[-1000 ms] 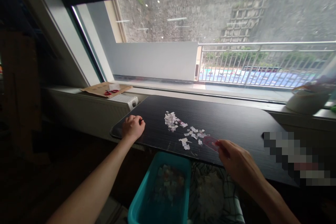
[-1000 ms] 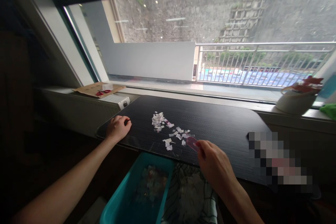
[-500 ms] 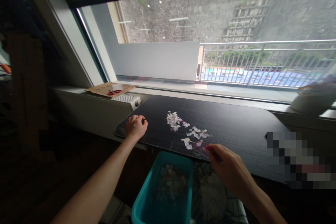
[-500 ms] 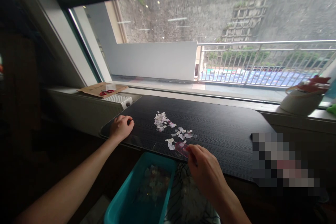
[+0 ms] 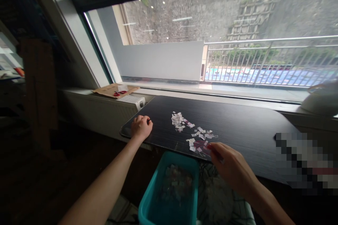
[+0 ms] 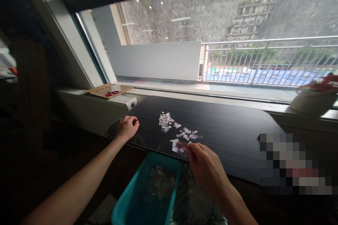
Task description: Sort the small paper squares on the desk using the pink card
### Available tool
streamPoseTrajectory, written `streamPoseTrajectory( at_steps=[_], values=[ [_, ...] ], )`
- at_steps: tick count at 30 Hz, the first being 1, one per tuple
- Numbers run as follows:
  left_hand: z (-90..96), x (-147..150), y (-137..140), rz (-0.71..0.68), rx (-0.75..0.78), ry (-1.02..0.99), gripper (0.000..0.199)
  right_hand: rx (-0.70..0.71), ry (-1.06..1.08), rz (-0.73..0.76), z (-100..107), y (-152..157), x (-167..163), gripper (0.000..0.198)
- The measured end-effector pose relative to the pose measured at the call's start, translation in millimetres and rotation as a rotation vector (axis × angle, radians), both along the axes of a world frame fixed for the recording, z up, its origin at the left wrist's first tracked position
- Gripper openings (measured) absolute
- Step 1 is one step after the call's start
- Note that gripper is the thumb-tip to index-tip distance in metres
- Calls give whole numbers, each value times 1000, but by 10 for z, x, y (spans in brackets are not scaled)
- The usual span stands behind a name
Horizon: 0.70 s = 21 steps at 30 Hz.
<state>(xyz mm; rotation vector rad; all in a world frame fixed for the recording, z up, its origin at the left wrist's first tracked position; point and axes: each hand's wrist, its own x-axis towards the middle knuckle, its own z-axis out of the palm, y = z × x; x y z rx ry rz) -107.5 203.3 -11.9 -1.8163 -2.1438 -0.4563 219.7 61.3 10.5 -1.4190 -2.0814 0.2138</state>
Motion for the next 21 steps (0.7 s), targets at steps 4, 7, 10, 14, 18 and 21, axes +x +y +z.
streamPoseTrajectory(
  at_steps=[4,7,10,14,18,21],
  values=[
    [2,1,2,-2,0,-2,20,23,-74,-29,19,159,-19,24],
    [-7,0,4,-2,1,-4,20,55,-82,-61,37,133,50,24],
    [-21,0,6,-1,4,-3,21,51,-65,-46,29,-7,94,22],
    [-31,-4,7,-1,6,3,22,31,-80,-19,-22,-129,58,23],
    [-40,-12,12,-5,8,8,22,24,-75,-15,-41,-113,9,23],
    [-47,-15,13,-6,9,8,22,14,-67,-13,-24,-107,-21,22]
  ],
)
